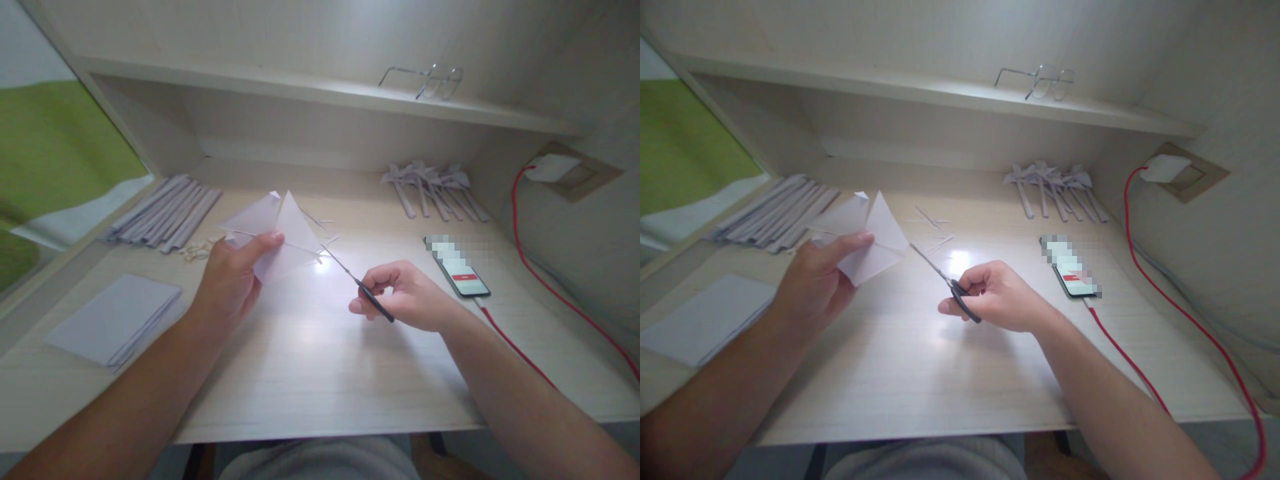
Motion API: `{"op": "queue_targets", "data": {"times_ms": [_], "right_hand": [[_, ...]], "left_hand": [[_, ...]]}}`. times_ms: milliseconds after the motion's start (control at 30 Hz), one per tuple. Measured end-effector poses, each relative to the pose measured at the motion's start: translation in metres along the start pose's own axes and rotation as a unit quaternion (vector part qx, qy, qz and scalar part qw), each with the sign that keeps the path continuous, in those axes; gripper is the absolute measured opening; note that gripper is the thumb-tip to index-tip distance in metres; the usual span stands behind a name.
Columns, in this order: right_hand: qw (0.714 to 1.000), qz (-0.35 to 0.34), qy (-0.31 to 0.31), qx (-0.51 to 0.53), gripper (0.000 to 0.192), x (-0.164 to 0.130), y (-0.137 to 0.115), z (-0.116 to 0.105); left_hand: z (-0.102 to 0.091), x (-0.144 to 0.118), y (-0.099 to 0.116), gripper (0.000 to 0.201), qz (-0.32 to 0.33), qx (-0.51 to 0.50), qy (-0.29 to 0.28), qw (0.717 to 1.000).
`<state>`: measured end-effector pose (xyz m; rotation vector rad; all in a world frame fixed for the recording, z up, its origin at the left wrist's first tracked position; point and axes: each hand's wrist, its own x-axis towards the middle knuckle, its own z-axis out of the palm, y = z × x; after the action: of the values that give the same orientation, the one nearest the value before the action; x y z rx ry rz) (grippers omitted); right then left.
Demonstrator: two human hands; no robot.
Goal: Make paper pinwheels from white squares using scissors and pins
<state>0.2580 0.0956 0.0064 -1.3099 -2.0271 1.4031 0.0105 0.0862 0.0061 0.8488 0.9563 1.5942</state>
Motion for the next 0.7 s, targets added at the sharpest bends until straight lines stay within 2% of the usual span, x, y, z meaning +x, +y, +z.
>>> {"op": "queue_targets", "data": {"times_ms": [100,200,333,433,567,633,700], "right_hand": [[1.000,0.014,-0.007,-0.003,0.036,0.001,0.003,-0.001],[0.994,0.046,0.039,-0.089,0.035,0.004,0.009,-0.004],[0.948,0.055,0.077,-0.304,0.028,0.005,0.015,-0.011],[0.913,0.050,0.121,-0.387,0.021,0.005,0.017,-0.015],[0.885,0.069,0.164,-0.430,0.021,0.006,0.018,-0.016],[0.885,0.070,0.175,-0.427,0.024,0.007,0.016,-0.016],[0.898,0.056,0.177,-0.399,0.030,0.006,0.014,-0.014]], "left_hand": [[0.000,-0.001,-0.001,0.036,0.004,0.009,-0.003,1.000],[-0.003,0.001,-0.005,0.028,0.001,0.043,0.004,0.999],[-0.006,0.003,-0.011,0.019,-0.010,0.097,0.007,0.995],[-0.006,0.003,-0.013,0.021,-0.024,0.109,0.000,0.994],[-0.007,0.000,-0.016,0.025,-0.031,0.103,-0.028,0.994],[-0.007,-0.002,-0.017,0.026,-0.035,0.099,-0.058,0.993],[-0.007,-0.005,-0.017,0.025,-0.040,0.093,-0.087,0.991]]}}
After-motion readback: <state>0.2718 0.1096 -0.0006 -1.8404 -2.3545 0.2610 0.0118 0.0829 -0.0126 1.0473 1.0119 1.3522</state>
